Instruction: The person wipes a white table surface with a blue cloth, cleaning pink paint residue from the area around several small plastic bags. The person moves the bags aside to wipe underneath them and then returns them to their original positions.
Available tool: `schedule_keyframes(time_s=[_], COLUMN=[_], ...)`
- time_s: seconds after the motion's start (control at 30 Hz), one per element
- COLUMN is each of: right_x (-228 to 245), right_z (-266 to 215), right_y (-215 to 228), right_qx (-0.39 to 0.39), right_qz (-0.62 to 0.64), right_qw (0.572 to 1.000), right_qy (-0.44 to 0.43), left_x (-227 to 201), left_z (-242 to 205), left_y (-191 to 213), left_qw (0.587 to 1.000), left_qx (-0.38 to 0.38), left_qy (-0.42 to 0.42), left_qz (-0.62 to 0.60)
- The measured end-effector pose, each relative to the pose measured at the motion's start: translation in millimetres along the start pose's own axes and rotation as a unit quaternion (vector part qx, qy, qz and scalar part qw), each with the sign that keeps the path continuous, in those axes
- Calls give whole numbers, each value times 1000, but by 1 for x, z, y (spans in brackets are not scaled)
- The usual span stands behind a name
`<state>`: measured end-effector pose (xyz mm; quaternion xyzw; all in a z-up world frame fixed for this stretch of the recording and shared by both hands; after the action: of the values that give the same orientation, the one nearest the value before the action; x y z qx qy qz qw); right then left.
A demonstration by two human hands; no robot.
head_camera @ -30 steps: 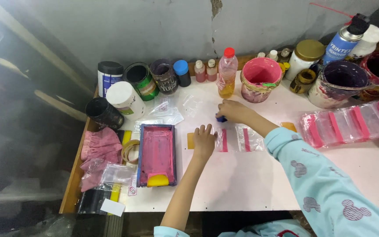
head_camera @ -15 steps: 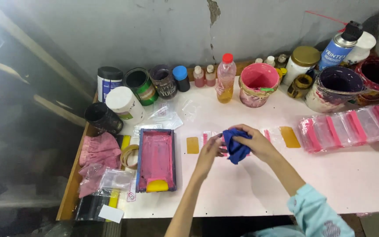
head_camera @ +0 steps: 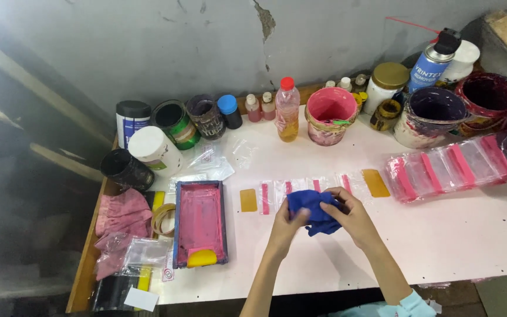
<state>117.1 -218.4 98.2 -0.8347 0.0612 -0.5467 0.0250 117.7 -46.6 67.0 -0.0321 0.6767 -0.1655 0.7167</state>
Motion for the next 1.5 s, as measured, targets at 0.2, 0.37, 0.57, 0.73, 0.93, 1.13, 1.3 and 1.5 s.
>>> schedule_keyframes(time_s=[0.2,0.37,0.57,0.73,0.93,1.13,1.3,1.5], right_x=[63,62,77,80,71,30,-3,1], right_z=[-53,-88,-110,-92,-80,-53,-42,-41], right_y=[8,3,-5,-9,-33,-17,-18,6], right_qx=[-48,-17,-21,40,66,87,134,1], right_qz=[-182,-214,-233,-291,-381,-121,-129,-30], right_qw=[922,853,806,867,872,989,982,997], right_qy=[340,475,544,403,300,-22,-39,-77], left_x=[-71,-60,-71,-118,-142,-118,-83,-91], left_z=[-1,-2,-16,-17,-25,-31,-31,-35], left_y=[-11,-20,-36,-26,-37,-36,-27,-37], left_qw=[986,991,984,955,936,969,991,978], left_qx=[-45,33,132,42,61,94,-3,68], left_qy=[-108,-27,33,-50,-164,-85,-11,45], left_qz=[116,-127,116,288,305,211,133,191])
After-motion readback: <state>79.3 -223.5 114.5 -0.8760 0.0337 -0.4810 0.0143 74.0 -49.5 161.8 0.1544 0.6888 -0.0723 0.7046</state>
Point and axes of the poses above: each hand's wrist, its own z-axis towards the middle knuckle, its own y-axis out of the back of the hand, x = y × z, the point moved 10 cm from there along z, towards the middle knuckle, and after that the axes turned 15 degrees about -y, right-handed, at the moved point
